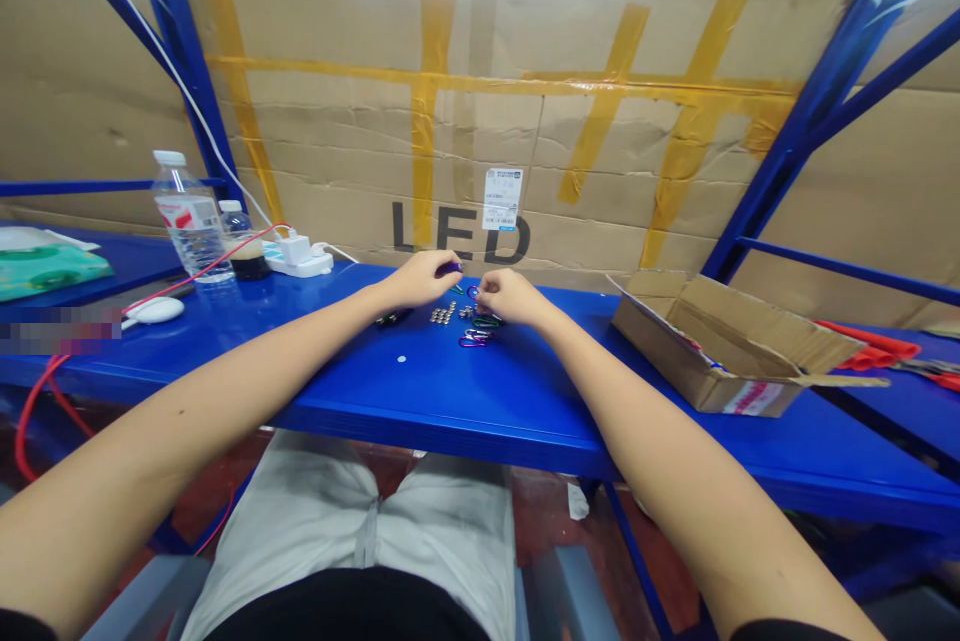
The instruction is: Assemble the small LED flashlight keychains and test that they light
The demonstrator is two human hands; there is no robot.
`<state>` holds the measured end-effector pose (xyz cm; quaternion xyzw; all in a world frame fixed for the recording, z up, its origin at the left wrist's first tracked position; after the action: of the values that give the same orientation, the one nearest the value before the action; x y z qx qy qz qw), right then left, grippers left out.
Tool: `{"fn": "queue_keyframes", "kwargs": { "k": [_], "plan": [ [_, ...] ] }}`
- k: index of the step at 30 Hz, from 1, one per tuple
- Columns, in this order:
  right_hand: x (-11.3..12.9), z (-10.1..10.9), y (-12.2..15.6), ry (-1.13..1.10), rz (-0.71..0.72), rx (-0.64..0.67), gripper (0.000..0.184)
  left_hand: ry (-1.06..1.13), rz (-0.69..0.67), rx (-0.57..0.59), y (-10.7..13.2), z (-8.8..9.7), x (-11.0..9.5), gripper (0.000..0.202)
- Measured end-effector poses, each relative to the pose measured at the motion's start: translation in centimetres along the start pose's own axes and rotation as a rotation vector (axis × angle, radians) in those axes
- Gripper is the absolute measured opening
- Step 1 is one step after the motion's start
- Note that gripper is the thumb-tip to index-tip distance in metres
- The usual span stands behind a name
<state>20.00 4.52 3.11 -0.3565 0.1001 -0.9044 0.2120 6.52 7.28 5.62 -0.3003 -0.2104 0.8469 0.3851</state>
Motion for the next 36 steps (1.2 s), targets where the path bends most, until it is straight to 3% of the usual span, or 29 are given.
{"fn": "queue_keyframes", "kwargs": {
  "k": [6,13,17,24,36],
  "plan": [
    [0.6,-0.6,0.1,-0.243,0.007,0.003,0.020,0.048,-0.027,0.147,0.0,-1.3,-1.0,0.016],
    [-0.9,-2.0,0.8,-0.712,-0.289,0.017,0.014,0.051,-0.129,0.056,0.1,-0.5,-1.6,0.008],
    [0.0,-2.7,1.0,-0.909,-0.335,0.086,0.015,0.070,-0.112,0.050,0.1,-0.7,-1.8,0.009],
    [-0.3,-2.2,0.7,-0.867,-0.345,-0.020,0.015,0.104,-0.056,0.052,0.1,-0.9,-1.8,0.011],
    [-0.4,-2.5,0.7,-0.935,-0.377,-0.087,0.019,0.089,-0.038,0.051,-0.1,-1.2,-1.2,0.012]
  ]
}}
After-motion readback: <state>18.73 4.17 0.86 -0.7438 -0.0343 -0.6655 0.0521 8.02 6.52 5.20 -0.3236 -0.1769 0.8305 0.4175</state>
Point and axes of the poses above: each hand's wrist, its own y-axis away from the middle knuckle, its own z-axis out of the back of the hand, x = y × z, the point moved 8 cm from there along -y, towards the middle knuckle, and after that the axes turned 6 degrees about z, right-handed, at the moved point
